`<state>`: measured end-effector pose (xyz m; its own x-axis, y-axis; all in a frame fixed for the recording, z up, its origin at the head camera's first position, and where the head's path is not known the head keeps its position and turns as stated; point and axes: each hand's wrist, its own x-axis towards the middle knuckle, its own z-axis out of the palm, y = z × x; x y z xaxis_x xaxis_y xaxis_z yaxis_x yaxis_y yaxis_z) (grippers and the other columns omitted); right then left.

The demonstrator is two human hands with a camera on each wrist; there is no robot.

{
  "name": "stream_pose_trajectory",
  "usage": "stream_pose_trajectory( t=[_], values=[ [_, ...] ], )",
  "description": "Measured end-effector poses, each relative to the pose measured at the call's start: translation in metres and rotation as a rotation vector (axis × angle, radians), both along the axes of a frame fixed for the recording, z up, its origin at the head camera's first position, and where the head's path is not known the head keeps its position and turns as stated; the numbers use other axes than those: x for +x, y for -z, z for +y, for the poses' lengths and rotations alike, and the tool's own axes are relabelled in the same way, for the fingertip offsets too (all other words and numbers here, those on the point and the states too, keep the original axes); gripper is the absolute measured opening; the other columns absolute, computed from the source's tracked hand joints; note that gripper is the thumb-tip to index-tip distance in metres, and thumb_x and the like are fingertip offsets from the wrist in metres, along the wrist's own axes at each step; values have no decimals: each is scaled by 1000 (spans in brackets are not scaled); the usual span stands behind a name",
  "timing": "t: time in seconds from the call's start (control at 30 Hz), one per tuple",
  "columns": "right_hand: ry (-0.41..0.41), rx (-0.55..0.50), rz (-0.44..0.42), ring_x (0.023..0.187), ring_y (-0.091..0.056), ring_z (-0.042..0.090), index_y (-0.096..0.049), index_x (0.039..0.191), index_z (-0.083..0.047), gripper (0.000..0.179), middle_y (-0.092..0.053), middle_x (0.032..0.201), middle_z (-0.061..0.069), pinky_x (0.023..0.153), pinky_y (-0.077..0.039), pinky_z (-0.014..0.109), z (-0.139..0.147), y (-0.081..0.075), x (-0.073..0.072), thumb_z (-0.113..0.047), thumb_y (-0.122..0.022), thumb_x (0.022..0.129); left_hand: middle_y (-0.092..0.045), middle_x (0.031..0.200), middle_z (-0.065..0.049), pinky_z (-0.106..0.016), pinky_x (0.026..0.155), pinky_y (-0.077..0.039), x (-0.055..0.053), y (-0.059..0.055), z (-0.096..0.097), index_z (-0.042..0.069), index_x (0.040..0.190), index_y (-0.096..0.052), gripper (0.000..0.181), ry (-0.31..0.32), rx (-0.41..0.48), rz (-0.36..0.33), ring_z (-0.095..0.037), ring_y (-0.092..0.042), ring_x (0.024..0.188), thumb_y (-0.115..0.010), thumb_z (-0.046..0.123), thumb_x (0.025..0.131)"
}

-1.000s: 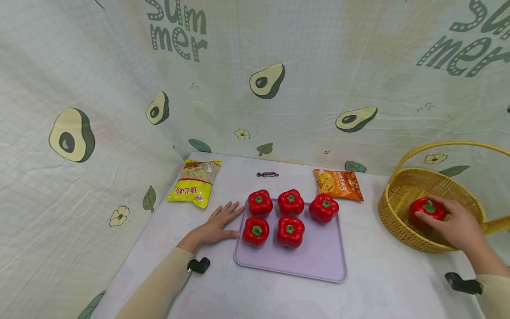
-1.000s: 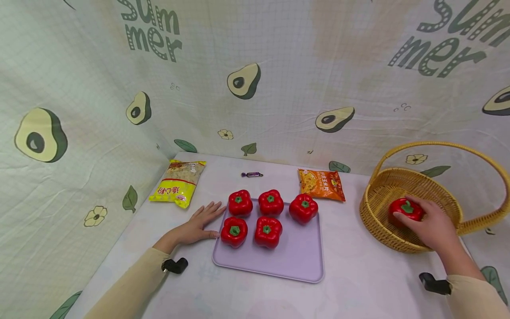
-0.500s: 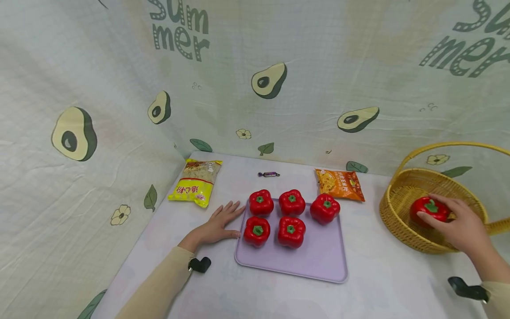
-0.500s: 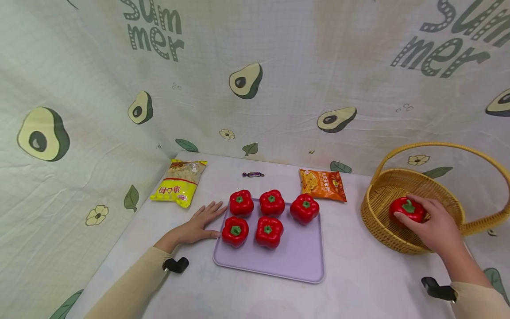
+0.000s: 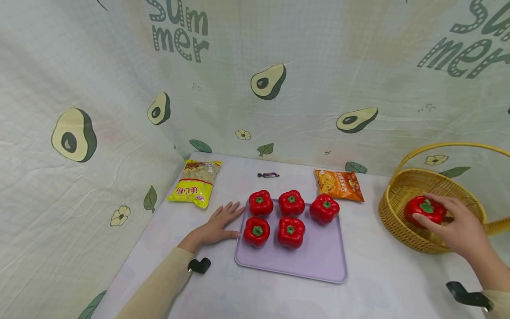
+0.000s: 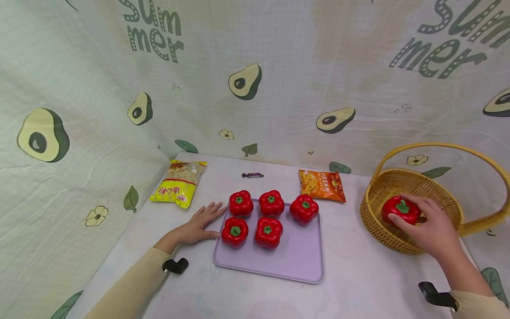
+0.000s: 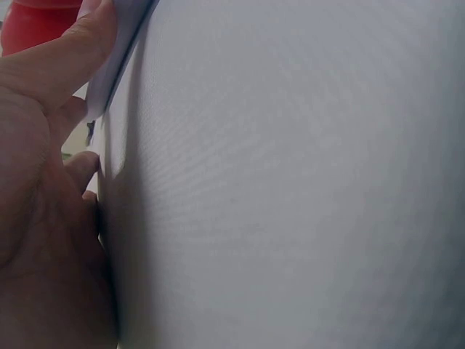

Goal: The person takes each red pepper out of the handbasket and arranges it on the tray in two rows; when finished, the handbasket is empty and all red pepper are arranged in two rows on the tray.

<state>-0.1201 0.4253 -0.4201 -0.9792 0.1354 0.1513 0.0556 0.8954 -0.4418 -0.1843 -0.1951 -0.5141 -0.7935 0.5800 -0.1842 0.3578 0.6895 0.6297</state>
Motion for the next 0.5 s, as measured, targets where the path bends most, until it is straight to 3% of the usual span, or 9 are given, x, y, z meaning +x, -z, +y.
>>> stream_pose_trajectory(
  t=[0.5],
  values=[
    [-79, -38, 28, 111, -38, 59, -48, 147, -1, 75, -40, 134, 37, 69, -52, 73, -27, -7, 11, -30, -82, 88, -9, 172, -1, -54, 124, 6, 1, 0, 0, 30, 163, -23, 87, -5, -3, 2, -28, 4, 157, -70, 48, 93]
  ],
)
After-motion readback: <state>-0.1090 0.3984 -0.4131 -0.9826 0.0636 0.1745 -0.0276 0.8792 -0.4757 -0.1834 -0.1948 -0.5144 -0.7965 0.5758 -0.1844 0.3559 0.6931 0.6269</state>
